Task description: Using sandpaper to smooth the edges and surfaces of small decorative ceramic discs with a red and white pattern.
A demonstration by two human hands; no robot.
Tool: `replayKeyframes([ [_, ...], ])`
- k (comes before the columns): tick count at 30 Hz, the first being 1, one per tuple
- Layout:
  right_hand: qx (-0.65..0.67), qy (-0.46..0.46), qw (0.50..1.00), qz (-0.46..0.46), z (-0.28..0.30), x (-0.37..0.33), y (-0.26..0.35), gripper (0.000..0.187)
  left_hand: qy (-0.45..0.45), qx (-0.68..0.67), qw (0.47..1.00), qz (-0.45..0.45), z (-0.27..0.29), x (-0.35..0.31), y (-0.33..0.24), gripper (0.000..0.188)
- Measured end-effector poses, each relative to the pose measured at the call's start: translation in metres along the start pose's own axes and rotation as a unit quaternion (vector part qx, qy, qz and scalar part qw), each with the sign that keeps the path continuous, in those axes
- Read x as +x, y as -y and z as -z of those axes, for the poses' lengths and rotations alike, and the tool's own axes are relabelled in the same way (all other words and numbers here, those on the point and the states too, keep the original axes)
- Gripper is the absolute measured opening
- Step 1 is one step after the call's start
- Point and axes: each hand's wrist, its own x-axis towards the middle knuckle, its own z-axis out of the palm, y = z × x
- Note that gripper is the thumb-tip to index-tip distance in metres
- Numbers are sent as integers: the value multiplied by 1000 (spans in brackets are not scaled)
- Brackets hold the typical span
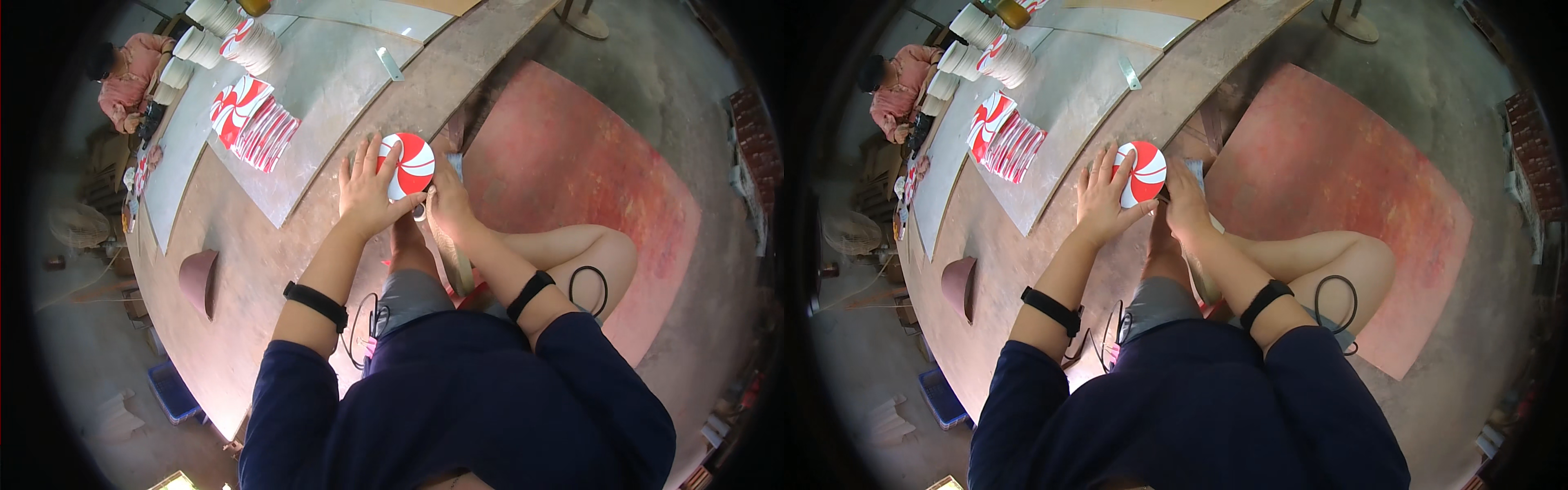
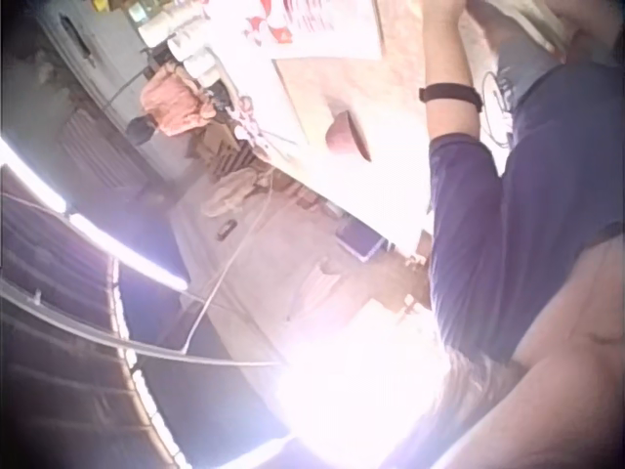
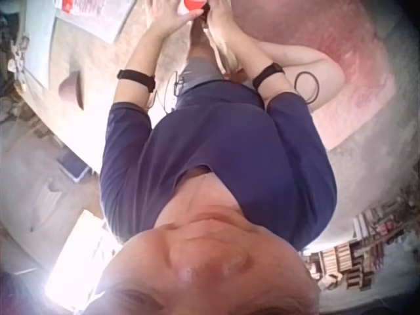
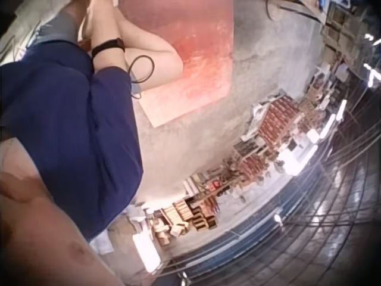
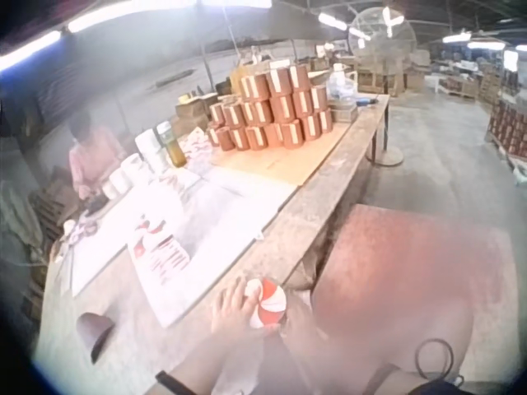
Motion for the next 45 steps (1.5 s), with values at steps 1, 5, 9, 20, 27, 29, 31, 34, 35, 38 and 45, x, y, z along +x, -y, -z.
replayKeyframes([
  [1, -31, 5, 999, -14, 2, -7, -24, 66, -2, 5, 1000, -7, 0, 2, -1, 90],
  [5, 14, -55, 998, 8, 10, 12, 8, 61, -2, 8, 1000, 5, 2, -4, 3, 92],
  [9, -32, 50, 998, -11, 4, -1, -2, 59, 3, 5, 1000, 1, 4, -1, -1, 92],
  [20, -77, 57, 995, -14, 3, -4, -13, 69, 7, -4, 1000, 5, 2, -1, 0, 91],
  [27, -33, 1, 999, 27, 4, 5, 18, 67, 9, -6, 1000, 5, 5, 1, 0, 92],
  [29, -45, -3, 999, -19, 4, -2, 0, 67, 9, -7, 1000, 3, 2, 1, -1, 92],
  [31, -28, -42, 997, -61, 1, -3, -11, 66, 13, -15, 1000, 4, 3, 2, 0, 92],
  [34, 42, -49, 996, 60, 9, 5, 23, 64, 8, -2, 1000, 6, 2, -1, 4, 94],
  [35, 12, -27, 998, 64, 1, 2, 19, 60, 12, -6, 1000, 7, 4, 0, 1, 95],
  [38, -17, 42, 988, -151, 1, -7, 1, 59, 15, -15, 1000, 9, 3, 0, 2, 94],
  [45, -26, -48, 997, -61, 18, 6, -14, 64, 0, -48, 993, 109, 9, 20, -40, 96],
])
